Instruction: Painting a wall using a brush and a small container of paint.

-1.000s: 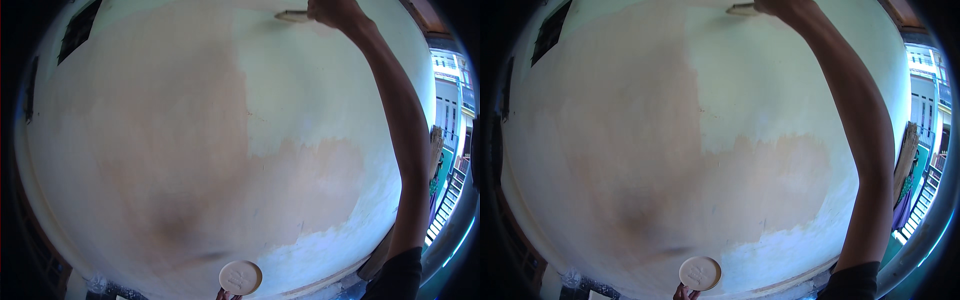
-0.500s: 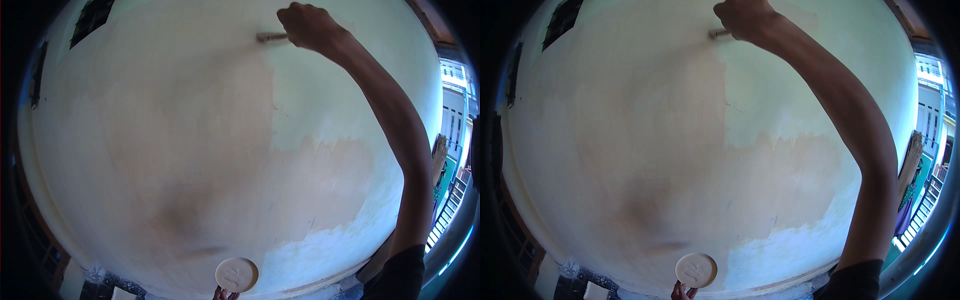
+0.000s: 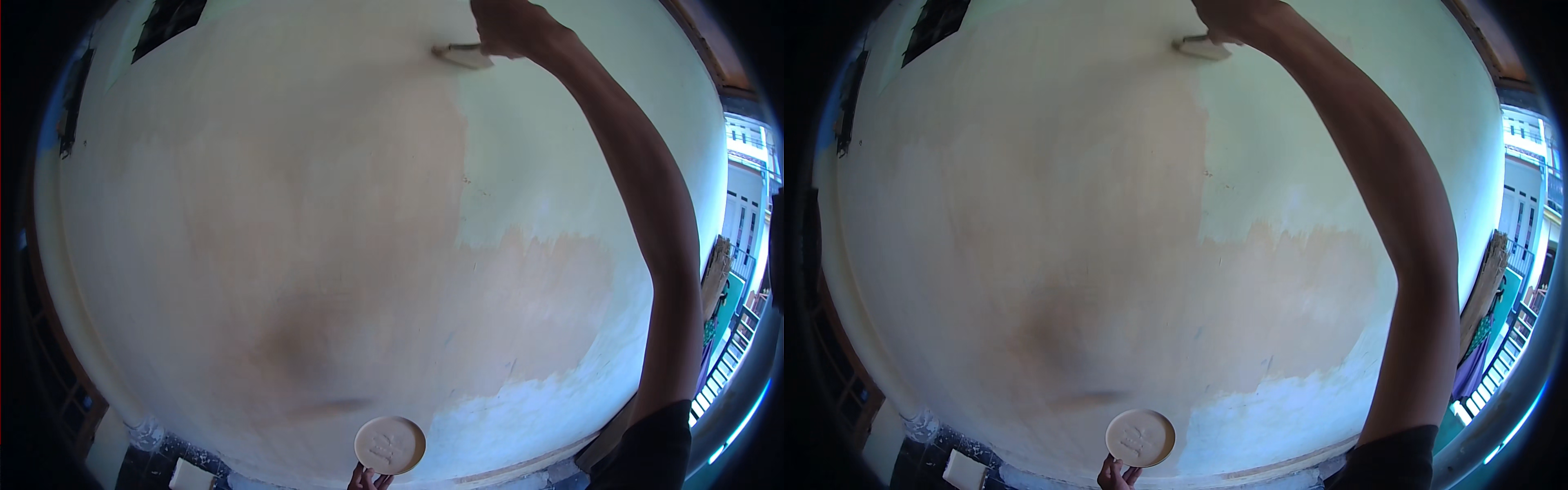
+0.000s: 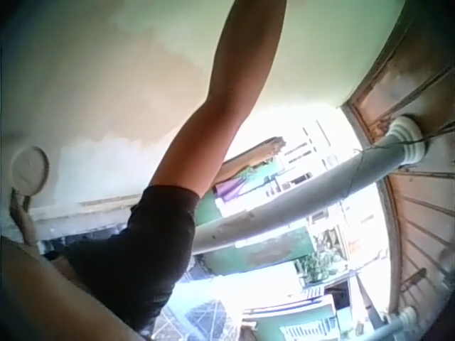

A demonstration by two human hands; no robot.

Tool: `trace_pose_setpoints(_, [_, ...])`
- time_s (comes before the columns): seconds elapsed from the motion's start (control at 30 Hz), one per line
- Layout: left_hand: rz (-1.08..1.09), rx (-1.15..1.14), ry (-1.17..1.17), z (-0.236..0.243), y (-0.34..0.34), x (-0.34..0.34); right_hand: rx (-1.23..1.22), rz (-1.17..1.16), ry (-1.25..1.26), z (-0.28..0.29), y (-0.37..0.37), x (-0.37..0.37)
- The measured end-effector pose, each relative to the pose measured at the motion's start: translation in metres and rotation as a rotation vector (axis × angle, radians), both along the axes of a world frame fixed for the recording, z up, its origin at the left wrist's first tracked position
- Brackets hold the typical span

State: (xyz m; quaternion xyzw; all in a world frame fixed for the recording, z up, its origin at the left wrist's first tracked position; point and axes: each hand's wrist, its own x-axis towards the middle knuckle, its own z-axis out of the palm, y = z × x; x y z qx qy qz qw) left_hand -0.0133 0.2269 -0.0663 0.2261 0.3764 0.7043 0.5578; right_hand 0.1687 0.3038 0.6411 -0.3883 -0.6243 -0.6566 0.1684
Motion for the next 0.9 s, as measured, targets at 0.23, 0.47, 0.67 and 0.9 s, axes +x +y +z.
trace_pose_setpoints(0.23, [-0.107,-0.045,0.031,0.028,0.008,-0.002,0.527,-0.198,0.026,0.056,-0.020,0.009])
trace_pose_setpoints(0.47, [-0.043,-0.015,-0.003,0.008,-0.002,-0.003,-0.078,-0.162,0.074,-0.075,-0.012,-0.018])
trace_pose_setpoints(0.67, [-0.095,0.049,0.007,0.009,0.010,0.003,0.137,-0.299,0.254,-0.003,-0.031,0.006])
trace_pose_setpoints(0.9, [-0.033,0.029,0.001,0.011,-0.002,-0.002,-0.049,-0.251,-0.165,-0.070,-0.005,-0.011])
